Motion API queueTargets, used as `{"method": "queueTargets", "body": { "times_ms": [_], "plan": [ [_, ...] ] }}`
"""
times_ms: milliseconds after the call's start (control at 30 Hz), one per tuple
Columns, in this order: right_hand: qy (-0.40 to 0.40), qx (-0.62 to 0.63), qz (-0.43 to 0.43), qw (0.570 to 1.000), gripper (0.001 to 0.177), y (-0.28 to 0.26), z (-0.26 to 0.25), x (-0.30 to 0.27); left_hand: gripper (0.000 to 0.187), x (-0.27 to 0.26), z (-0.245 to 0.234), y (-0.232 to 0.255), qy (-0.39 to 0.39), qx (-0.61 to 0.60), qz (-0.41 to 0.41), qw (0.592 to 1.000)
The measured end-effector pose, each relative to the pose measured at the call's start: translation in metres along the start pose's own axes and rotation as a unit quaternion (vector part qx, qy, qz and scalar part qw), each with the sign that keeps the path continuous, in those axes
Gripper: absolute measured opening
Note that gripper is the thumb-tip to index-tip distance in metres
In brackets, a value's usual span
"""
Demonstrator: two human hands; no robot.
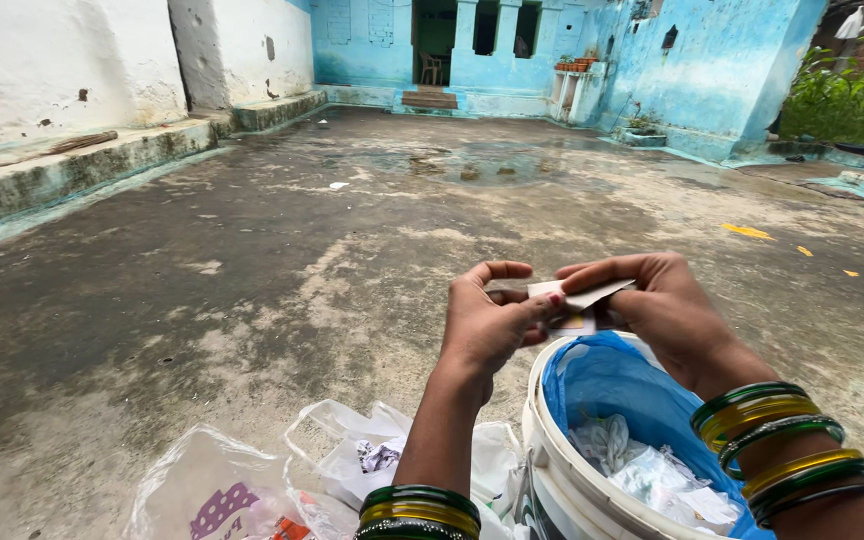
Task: The person sorts items of trash into a blue-lined bucket, handling plastic bags, food wrappers, scraps of paper, and a plastic bottle by hand.
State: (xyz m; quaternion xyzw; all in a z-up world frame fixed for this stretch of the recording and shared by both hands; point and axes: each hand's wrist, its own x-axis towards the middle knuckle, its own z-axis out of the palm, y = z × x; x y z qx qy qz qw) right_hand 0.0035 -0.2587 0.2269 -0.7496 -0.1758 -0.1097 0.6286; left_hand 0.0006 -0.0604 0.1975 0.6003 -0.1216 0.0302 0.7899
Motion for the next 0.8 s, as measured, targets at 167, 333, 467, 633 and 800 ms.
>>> {"method": "queueTargets", "body": {
  "times_ms": [167,333,467,633,800],
  "plan": [
    [-0.193,-0.043,0.088,0.976,0.064,-0.030,0.019,-0.014,0.050,0.000,-0.020,0.004,0.066,0.035,0.032,0.997],
    [-0.181,-0.032,0.098,0.978,0.054,-0.021,0.043,-0.013,0.045,-0.017,-0.037,0.024,0.070,0.161,0.000,0.985],
    [-0.111,-0.057,0.094,0.988,0.045,-0.005,0.055,-0.009,0.047,-0.028,-0.044,0.037,0.063,0.200,-0.011,0.978],
    [-0.093,-0.059,0.091,0.990,0.035,0.008,0.078,-0.002,0.045,-0.034,-0.068,0.037,0.007,0.262,-0.038,0.964],
    [-0.067,0.000,0.094,0.993,0.030,0.017,0.110,-0.003,0.040,-0.033,-0.101,0.018,0.082,0.161,-0.048,0.982]
  ]
}}
